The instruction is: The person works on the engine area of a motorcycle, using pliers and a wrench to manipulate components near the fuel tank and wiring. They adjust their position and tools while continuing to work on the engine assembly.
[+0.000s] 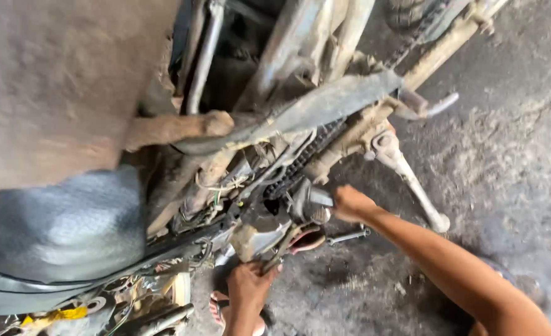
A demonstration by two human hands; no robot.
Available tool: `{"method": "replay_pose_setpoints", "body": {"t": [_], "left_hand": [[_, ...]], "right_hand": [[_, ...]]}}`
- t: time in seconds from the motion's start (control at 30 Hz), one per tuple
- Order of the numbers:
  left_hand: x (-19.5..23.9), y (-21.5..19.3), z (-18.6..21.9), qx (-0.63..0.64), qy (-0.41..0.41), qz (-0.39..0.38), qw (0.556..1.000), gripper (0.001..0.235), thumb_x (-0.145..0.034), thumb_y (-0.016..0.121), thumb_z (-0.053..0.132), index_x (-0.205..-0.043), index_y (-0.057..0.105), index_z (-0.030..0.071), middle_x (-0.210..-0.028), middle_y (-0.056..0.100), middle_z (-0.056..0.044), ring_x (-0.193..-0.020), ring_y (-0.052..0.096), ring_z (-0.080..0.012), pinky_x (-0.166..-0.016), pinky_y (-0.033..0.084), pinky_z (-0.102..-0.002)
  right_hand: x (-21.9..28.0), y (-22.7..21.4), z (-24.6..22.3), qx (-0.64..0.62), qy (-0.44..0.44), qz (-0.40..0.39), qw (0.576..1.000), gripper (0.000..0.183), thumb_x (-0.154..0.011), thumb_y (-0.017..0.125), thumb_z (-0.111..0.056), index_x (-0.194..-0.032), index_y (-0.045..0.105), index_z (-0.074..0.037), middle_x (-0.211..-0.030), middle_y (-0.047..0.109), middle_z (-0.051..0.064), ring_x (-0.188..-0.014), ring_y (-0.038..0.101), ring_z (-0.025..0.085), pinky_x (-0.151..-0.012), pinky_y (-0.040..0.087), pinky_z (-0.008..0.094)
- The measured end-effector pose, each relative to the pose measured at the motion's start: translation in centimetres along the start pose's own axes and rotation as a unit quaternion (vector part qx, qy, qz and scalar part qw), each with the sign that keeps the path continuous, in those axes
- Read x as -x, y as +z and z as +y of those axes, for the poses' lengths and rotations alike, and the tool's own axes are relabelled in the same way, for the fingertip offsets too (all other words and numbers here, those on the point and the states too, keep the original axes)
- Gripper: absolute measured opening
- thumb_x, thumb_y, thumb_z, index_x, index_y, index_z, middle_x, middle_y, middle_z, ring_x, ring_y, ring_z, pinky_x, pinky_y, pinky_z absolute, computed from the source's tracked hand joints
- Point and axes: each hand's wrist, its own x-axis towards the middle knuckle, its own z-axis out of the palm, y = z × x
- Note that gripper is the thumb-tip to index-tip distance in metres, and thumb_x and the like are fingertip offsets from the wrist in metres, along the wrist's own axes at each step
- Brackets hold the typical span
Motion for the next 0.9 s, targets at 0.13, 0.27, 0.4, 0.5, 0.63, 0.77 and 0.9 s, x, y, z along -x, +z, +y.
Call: {"method": "replay_pose_setpoints", "body": {"t": [0.13, 0.27, 0.4, 0.5, 0.63, 0.77, 0.9], "left_hand": [[0.1, 0.4, -0.6, 0.008, -0.046, 0.023, 0.999, 0.030, -0.068, 0.088, 0.033, -0.086, 0.084, 0.009, -0.070, 0.080, -0.009, -0.060, 0.074, -0.0195, -0.062, 0.055, -0.034], [-0.3, 0.8, -2.1, 0.038, -0.001, 0.027, 0.999, 0.028, -0.077, 0.085, 0.031, -0.080, 0.082, 0.004, -0.067, 0.079, -0.010, -0.057, 0.072, -0.0190, -0.059, 0.054, -0.032], [-0.4, 0.8, -1.1, 0.073, -0.003, 0.030, 0.997, 0.018, -0.077, 0.083, 0.020, -0.082, 0.083, 0.002, -0.068, 0.081, -0.009, -0.057, 0.075, -0.0161, -0.057, 0.054, -0.029], [-1.1, 1.8, -2.7, 0.141, -0.037, 0.009, 0.989, 0.017, -0.079, 0.083, 0.012, -0.083, 0.081, -0.004, -0.072, 0.083, -0.007, -0.060, 0.075, -0.0137, -0.058, 0.056, -0.027], [-1.1, 2.3, -3.3, 0.268, -0.048, -0.010, 0.962, 0.017, -0.078, 0.082, 0.005, -0.089, 0.081, -0.008, -0.072, 0.081, -0.010, -0.060, 0.073, -0.0132, -0.058, 0.060, -0.029], [0.6, 3.0, -2.5, 0.108, 0.069, -0.014, 0.992, 0.025, -0.073, 0.084, 0.007, -0.096, 0.079, -0.001, -0.078, 0.082, -0.008, -0.066, 0.073, -0.0104, -0.061, 0.059, -0.029], [3.1, 4.3, -0.3, 0.007, -0.020, -0.138, 0.990, 0.027, -0.084, 0.081, 0.020, -0.108, 0.079, 0.010, -0.088, 0.081, -0.011, -0.070, 0.075, -0.0206, -0.067, 0.059, -0.037]], "right_hand": [[1.2, 1.5, 0.6, 0.037, -0.054, -0.032, 0.997, 0.032, -0.081, 0.048, -0.005, -0.107, 0.067, -0.001, -0.095, 0.072, 0.020, -0.068, 0.075, 0.027, -0.058, 0.060, 0.040], [2.4, -1.7, -1.1, 0.061, -0.003, 0.041, 0.997, 0.033, -0.091, 0.068, -0.033, -0.102, 0.068, -0.002, -0.095, 0.067, 0.020, -0.074, 0.068, 0.030, -0.063, 0.058, 0.043], [1.7, -1.1, -2.1, 0.123, -0.042, -0.120, 0.984, 0.027, -0.101, 0.050, -0.016, -0.106, 0.071, 0.000, -0.090, 0.073, 0.016, -0.070, 0.066, 0.024, -0.059, 0.059, 0.042], [2.1, -2.5, -3.0, 0.001, 0.020, -0.051, 0.999, 0.031, -0.097, 0.060, -0.020, -0.122, 0.068, -0.005, -0.090, 0.073, 0.016, -0.066, 0.070, 0.024, -0.061, 0.061, 0.039], [1.7, -0.1, -1.7, -0.030, -0.192, 0.010, 0.981, 0.031, -0.091, 0.067, -0.022, -0.116, 0.076, -0.007, -0.089, 0.076, 0.012, -0.066, 0.070, 0.018, -0.065, 0.060, 0.035], [1.8, -1.5, -3.5, 0.078, -0.013, -0.062, 0.995, 0.032, -0.100, 0.063, -0.030, -0.121, 0.070, -0.007, -0.090, 0.074, 0.014, -0.067, 0.069, 0.021, -0.064, 0.062, 0.038], [4.6, -4.0, -5.3, -0.003, 0.060, -0.038, 0.997, 0.032, -0.102, 0.054, -0.028, -0.132, 0.061, -0.020, -0.089, 0.076, 0.016, -0.071, 0.071, 0.026, -0.065, 0.065, 0.043]]}}
